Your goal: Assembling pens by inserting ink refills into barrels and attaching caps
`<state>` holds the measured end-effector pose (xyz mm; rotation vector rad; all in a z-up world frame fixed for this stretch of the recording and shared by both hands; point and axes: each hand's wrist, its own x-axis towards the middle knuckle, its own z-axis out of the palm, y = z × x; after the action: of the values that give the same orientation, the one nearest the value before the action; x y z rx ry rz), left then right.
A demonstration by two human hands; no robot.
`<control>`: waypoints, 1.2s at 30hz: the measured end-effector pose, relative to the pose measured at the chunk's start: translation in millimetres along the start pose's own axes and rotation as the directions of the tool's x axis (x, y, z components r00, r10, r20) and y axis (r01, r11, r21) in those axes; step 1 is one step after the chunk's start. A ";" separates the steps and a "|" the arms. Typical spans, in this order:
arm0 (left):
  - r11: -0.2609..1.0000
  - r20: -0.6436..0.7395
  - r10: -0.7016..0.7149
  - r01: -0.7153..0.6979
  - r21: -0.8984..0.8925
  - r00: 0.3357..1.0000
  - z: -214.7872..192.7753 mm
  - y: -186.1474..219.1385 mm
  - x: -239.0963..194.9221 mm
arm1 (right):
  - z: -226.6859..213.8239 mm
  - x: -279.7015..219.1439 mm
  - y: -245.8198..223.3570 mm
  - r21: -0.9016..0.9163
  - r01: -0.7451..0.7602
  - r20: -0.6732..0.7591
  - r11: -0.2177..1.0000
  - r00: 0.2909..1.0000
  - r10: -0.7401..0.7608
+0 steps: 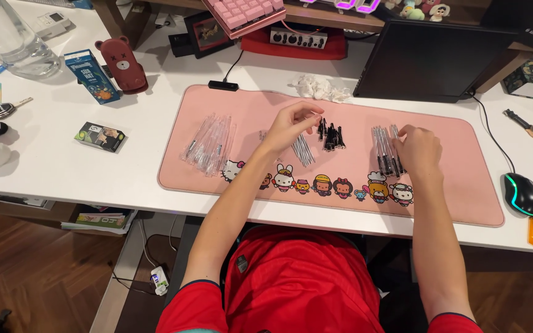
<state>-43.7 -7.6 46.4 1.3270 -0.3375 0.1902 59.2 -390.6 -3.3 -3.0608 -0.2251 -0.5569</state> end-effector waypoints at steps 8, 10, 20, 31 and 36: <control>0.999 -0.148 -0.023 0.028 0.037 0.989 -9.0 -13.8 7.5 | -6.8 -0.2 -12.5 -0.083 0.024 0.019 0.996 1.000 -0.022; 0.998 -0.186 -0.027 0.037 0.050 0.982 -13.6 -16.7 8.7 | -6.5 8.9 -21.7 -0.081 0.038 0.005 0.996 0.999 -0.038; 0.990 -0.451 -0.011 0.073 0.119 0.892 -20.4 -16.3 13.3 | -12.7 81.9 -142.3 0.055 0.325 -0.169 0.944 0.935 -0.312; 0.987 -0.454 -0.028 0.097 0.130 0.891 -18.7 -14.3 12.0 | 67.8 147.1 -182.2 -0.131 0.429 -0.195 0.894 0.873 -0.448; 0.990 -0.462 -0.011 0.075 0.120 0.887 -19.9 -22.7 15.3 | 36.7 156.0 -176.0 0.310 0.389 -0.322 0.867 0.902 -0.289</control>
<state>-19.4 5.6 26.9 1.3742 0.1125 0.4892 190.8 -193.3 16.6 -2.5550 -0.7797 -0.8242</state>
